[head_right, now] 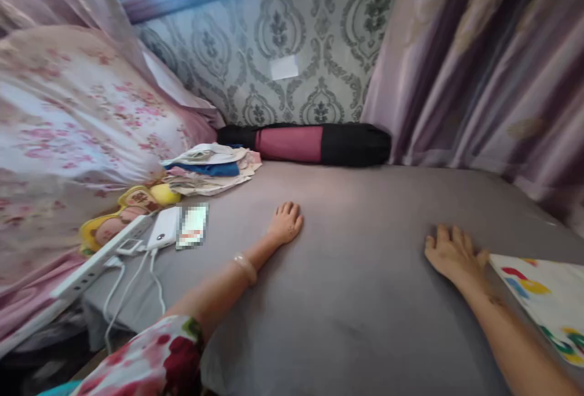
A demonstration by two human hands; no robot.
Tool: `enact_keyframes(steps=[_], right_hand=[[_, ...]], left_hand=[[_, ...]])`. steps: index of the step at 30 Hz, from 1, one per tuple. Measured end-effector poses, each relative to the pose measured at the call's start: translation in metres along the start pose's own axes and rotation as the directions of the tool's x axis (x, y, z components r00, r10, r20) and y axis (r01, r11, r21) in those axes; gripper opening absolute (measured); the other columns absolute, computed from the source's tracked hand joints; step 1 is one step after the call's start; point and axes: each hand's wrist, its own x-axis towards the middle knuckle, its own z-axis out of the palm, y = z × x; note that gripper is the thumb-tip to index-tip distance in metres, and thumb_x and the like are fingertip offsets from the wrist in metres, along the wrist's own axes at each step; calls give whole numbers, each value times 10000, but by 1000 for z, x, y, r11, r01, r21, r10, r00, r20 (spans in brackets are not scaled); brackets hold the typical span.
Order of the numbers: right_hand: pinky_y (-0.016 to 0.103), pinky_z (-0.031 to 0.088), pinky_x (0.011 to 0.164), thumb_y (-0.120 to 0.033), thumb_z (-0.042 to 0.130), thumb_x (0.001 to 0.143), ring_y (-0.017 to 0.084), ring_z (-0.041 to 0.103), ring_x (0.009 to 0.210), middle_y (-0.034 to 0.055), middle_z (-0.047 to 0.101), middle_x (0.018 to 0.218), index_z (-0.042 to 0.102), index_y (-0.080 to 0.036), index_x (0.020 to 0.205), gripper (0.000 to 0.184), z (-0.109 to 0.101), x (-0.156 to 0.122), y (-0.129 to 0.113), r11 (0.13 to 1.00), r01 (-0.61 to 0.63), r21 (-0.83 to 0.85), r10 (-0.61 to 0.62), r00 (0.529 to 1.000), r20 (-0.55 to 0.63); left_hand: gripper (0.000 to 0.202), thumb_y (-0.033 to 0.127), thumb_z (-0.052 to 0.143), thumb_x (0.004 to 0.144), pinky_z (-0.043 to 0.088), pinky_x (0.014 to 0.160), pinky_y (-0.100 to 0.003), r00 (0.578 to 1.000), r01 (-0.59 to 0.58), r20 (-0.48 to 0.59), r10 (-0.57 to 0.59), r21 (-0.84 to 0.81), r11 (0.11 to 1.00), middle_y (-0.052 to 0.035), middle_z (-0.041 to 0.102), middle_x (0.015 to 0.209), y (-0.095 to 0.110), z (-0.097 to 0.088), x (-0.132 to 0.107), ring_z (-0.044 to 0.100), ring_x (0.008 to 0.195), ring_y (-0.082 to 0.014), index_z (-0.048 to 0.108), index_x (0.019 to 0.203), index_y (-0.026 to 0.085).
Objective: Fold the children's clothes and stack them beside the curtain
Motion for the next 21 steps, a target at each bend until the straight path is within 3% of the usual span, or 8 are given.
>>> enact_keyframes(steps=[6,11,16,18,20,21], right_hand=[[620,255,1050,-469,122,886,339,273,1396,199,336,1495,396,-167,1439,687,19,-11,-124,989,146,-9,-142,974,176],[625,233,1075,-435,136,931,311,255,1410,161,305,1528,379,-172,1448,629,20,-34,-195,955,296,6,-287,919,269],[629,217,1081,-433,118,938,318,235,1417,150,286,1542,372,-158,1459,641,20,-52,-221,935,355,-2,-341,900,272],[619,216,1084,-427,111,942,316,243,1413,148,299,1538,380,-158,1457,641,21,-57,-221,926,376,-28,-360,904,232],[601,216,1089,-419,112,946,309,259,1405,146,316,1531,390,-162,1455,634,21,-59,-220,917,394,-59,-377,906,191],[592,217,1089,-414,115,949,307,269,1400,147,325,1526,395,-163,1453,629,21,-60,-219,913,401,-71,-384,907,174]], left_hand=[[490,407,263,968,282,1063,-423,999,-18,-47,19,14,1000,-166,450,1378,-5,5,2,370,1291,-285,449,1328,131],[494,411,263,969,290,1060,-431,998,-31,-55,32,10,999,-171,464,1360,-6,6,2,381,1282,-288,453,1323,124],[464,412,310,961,299,1066,-445,997,-38,-71,34,-63,997,-161,492,1333,-7,7,4,396,1276,-286,496,1285,137],[423,426,424,922,308,1069,-447,999,-22,-29,16,-219,976,-137,514,1327,-15,3,11,420,1261,-281,554,1229,166],[331,404,585,829,378,1021,-412,995,97,36,-92,-535,839,-103,611,1200,-31,-5,21,511,1166,-264,651,1058,174],[263,377,640,781,431,961,-373,981,187,89,-174,-696,693,-85,662,1071,-43,-11,26,571,1072,-242,679,933,166]])
